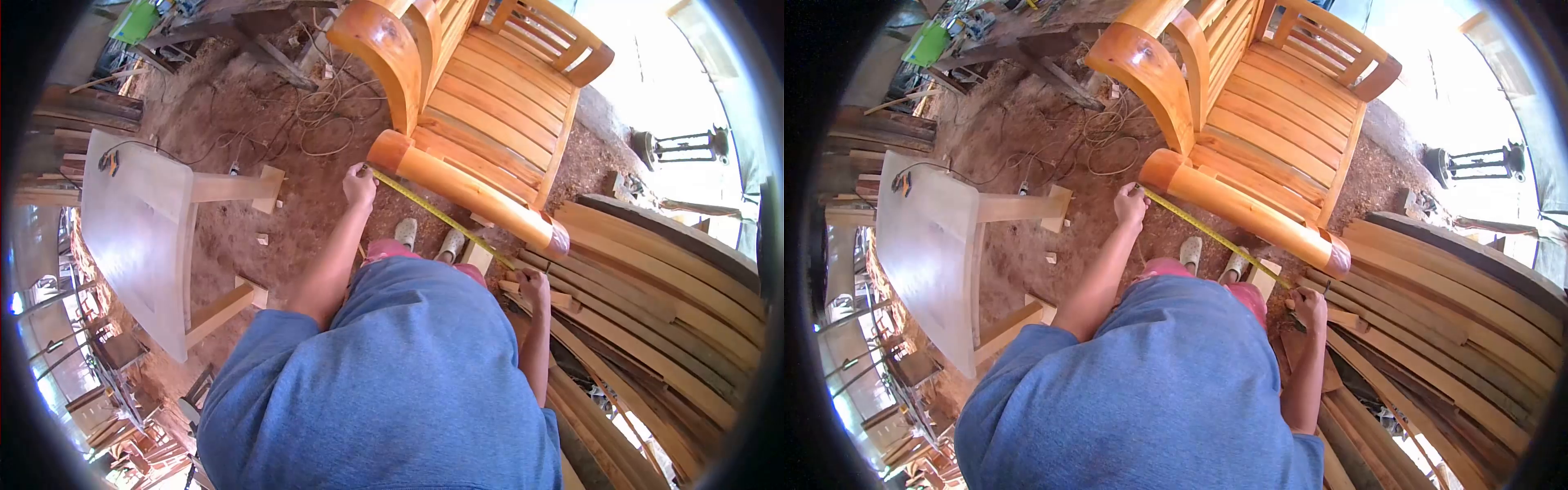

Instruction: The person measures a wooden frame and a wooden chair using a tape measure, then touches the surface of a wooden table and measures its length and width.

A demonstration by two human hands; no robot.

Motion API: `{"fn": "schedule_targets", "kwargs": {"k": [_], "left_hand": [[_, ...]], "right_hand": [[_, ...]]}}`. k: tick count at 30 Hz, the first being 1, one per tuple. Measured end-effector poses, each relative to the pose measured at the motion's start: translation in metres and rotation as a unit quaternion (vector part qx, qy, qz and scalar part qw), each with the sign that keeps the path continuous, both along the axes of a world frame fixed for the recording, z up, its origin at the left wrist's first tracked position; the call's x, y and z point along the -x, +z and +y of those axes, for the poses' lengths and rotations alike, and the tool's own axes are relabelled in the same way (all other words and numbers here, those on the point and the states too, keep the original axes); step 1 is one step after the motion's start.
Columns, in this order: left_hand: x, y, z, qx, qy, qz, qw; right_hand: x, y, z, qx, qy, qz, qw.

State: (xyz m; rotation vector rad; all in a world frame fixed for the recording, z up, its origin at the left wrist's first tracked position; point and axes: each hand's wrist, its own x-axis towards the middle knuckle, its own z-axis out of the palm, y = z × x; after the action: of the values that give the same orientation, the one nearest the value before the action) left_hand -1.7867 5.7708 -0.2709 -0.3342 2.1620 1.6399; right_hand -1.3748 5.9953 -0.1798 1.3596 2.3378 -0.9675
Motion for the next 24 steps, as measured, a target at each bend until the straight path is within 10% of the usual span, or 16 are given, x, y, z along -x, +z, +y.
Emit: {"fn": "schedule_targets", "kwargs": {"k": [14, 24], "left_hand": [[0.003, 0.008, 0.006, -0.013, -0.007, -0.001, 1.0], [0.017, -0.004, 0.005, -0.036, -0.013, -0.031, 0.999]], "right_hand": [[-0.001, -0.013, 0.016, -0.052, 0.041, 0.114, 0.991], [-0.017, 0.009, 0.042, -0.047, -0.005, -0.031, 0.998]]}}
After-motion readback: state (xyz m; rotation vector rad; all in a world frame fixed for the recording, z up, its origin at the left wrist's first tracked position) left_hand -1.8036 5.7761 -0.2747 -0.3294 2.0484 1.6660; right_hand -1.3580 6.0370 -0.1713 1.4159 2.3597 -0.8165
